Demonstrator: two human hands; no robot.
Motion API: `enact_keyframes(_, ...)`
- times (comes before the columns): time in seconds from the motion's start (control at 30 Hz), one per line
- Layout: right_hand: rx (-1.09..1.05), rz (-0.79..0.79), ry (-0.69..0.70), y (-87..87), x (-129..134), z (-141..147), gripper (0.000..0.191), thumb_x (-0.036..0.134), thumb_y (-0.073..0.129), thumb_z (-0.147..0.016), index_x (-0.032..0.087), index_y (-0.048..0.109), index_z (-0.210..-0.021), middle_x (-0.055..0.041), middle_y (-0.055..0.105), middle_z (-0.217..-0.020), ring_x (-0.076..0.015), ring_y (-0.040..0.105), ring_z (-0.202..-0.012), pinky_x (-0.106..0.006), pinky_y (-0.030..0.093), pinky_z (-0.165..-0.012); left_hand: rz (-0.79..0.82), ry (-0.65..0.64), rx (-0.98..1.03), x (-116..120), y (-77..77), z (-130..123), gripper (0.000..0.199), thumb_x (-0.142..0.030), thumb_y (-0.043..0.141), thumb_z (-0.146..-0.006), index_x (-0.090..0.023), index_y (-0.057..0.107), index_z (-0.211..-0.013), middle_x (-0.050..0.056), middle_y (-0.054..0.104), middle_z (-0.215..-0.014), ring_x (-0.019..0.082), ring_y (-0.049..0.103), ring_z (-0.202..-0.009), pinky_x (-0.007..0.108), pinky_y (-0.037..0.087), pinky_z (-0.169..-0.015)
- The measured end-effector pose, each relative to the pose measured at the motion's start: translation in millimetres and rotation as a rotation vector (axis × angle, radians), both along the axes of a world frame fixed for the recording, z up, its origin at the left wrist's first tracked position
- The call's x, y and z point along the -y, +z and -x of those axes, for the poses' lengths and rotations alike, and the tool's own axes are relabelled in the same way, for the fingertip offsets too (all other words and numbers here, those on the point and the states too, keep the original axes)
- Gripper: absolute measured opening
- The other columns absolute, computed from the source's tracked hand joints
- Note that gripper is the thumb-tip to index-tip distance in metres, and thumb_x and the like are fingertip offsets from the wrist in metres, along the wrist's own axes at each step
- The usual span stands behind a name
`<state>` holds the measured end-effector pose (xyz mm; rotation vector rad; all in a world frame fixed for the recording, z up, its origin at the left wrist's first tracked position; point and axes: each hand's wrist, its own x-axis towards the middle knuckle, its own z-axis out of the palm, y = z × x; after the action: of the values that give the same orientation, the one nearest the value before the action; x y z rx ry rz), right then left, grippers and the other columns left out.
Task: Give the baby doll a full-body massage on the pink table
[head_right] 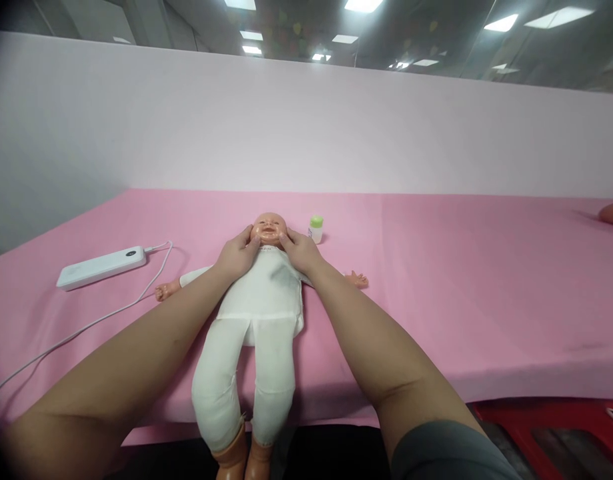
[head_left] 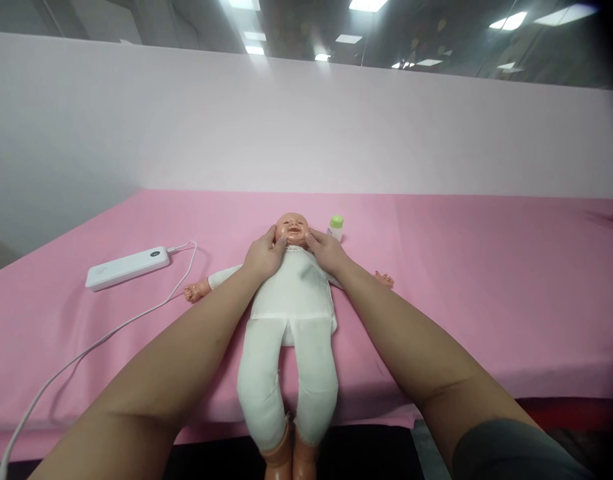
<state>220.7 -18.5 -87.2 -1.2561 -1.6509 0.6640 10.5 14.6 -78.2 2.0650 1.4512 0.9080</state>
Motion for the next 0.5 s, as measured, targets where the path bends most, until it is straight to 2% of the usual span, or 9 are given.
enact_keyframes(0.13,0.055,0.056,-0.118,5.1,6.0,7.0,0.055,0.069,0.065,-0.092,0.027,0.072,-0.127,-0.006,0.075,-0.122,-0.0269,0.069,-0.113,-0.039,0.055,-0.099,-0.007,-0.011,0.021,1.2,0.1,0.2,0.08,-0.066,0.046,-0.099,-0.017,0.041,-0.161,0.014,0.057,-0.154,0.034,0.056,-0.139,0.044,0.043,-0.116)
enact_keyframes(0.3,0.105,0.115,-0.256,6.5,7.4,13.1,0.069,0.079,0.073,-0.078,0.023,0.072,-0.119,-0.0088,0.076,-0.112,-0.0269,0.07,-0.101,-0.037,0.056,-0.086,-0.035,-0.044,0.045,4.3,1.3,-0.3,0.08,-0.072,0.058,-0.09,-0.025,0.051,-0.154,0.008,0.067,-0.143,0.032,0.065,-0.125,0.04,0.051,-0.105)
enact_keyframes(0.4,0.109,0.121,-0.25,7.6,6.6,11.8,0.066,0.076,0.072,-0.082,0.023,0.071,-0.121,-0.0092,0.076,-0.115,-0.0264,0.07,-0.102,-0.036,0.055,-0.086,-0.035,-0.032,0.032,4.3,2.0,-0.8,0.077,-0.069,0.055,-0.093,-0.025,0.049,-0.155,0.009,0.068,-0.141,0.031,0.066,-0.123,0.041,0.051,-0.104)
enact_keyframes(0.5,0.105,0.119,-0.166,9.7,5.6,7.0,0.058,0.069,0.07,-0.088,0.025,0.072,-0.125,-0.0084,0.075,-0.12,-0.026,0.07,-0.107,-0.036,0.055,-0.091,-0.02,-0.011,0.0,1.9,0.7,-0.5,0.077,-0.065,0.049,-0.098,-0.02,0.043,-0.16,0.012,0.064,-0.146,0.033,0.064,-0.129,0.044,0.049,-0.107)
